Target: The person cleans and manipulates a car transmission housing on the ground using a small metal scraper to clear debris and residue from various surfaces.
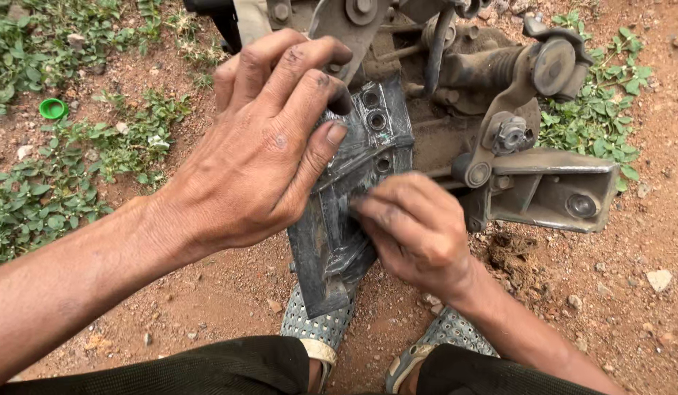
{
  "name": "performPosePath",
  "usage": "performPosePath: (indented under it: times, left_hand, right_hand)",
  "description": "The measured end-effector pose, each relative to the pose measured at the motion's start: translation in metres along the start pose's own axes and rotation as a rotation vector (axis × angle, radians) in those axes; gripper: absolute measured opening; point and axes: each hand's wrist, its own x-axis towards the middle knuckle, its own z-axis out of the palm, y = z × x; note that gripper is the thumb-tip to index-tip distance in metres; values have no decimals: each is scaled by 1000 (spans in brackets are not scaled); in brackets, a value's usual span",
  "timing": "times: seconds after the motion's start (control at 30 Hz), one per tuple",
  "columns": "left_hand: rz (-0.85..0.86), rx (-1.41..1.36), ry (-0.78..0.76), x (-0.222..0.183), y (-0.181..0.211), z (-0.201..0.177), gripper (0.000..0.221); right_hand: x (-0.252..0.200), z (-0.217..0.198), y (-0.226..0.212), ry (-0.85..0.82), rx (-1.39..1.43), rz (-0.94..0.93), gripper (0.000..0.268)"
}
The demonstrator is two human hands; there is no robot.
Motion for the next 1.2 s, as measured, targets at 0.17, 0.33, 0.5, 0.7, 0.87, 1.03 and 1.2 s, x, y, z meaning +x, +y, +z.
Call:
performPosePath:
  times: [0.17,0.33,0.5,0.7,0.87,1.03,1.2]
  left_hand:
    - [-3,-30,-13,-3,-4,4,32]
    - [-7,-21,-19,-3,-4,5,31]
    - [-8,-20,-14,-3,-2,4,31]
    - [-10,-18,-14,0,0,3,30]
    - [0,-10,-8,-3,-1,3,30]
    - [3,-4,-2,-3,-3,6,30]
    - [26,10,8,-2,-1,1,30]
  right_hand:
    - [-5,7,4,33,13,41,22]
    - [-13,7,11,45,-49,90,21]
    - [-6,2,1,25,-4,126,21]
    - [8,-2,-6,4,-2,122,22]
    - [8,0,-7,1,29,108,23]
    - [0,-7,6,-60,75,84,24]
    - [-8,-23,24,-350,124,-93,28]
